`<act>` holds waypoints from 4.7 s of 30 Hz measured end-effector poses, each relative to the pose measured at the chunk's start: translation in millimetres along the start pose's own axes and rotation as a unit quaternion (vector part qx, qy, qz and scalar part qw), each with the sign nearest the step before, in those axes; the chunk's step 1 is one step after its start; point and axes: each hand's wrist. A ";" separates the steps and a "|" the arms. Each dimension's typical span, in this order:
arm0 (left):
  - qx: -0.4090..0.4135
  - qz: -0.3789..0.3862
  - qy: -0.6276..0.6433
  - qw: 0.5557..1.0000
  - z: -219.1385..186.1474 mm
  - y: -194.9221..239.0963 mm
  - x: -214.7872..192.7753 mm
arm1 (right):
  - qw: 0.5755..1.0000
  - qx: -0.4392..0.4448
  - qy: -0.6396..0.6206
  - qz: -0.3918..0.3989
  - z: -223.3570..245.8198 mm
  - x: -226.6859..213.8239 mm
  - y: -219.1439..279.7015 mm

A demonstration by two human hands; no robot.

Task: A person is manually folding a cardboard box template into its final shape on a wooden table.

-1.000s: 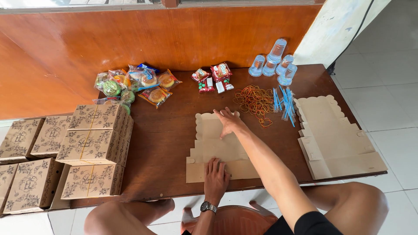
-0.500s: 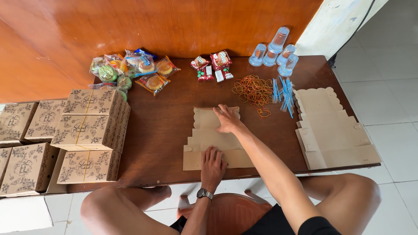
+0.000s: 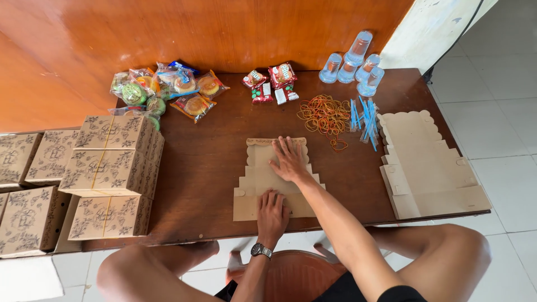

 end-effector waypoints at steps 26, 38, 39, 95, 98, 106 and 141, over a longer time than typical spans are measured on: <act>-0.094 0.098 -0.086 0.987 91.1 -144.8 57.2 | 0.996 -0.001 -0.023 -0.092 -9.9 34.4 -3.8; -0.180 0.104 -0.082 0.975 66.6 -140.0 33.6 | 0.980 0.089 -0.065 -0.163 -7.3 45.7 -4.0; -0.186 0.104 -0.083 0.974 65.2 -140.5 32.7 | 0.976 0.112 -0.074 -0.171 -6.1 44.8 -4.5; 0.216 0.083 -0.155 0.960 -26.9 7.2 -30.8 | 0.995 0.054 -0.074 -0.036 -52.0 -12.1 -63.4; 0.214 0.076 -0.158 0.961 -24.4 7.9 -28.2 | 0.992 0.059 -0.092 -0.065 -48.6 -20.7 -64.7; 0.219 0.043 -0.144 0.964 -28.4 11.5 -31.6 | 0.991 0.086 -0.064 -0.084 -48.0 -22.8 -72.1; 0.109 0.091 -0.246 0.959 -39.0 70.2 8.1 | 0.960 -0.148 -0.135 -0.197 -57.2 -79.6 27.0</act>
Point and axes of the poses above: each hand's wrist, its own y-axis away from the middle knuckle, its own x-axis out of the palm, z = x × y, and after that the axes turned 3 degrees about y, right-handed
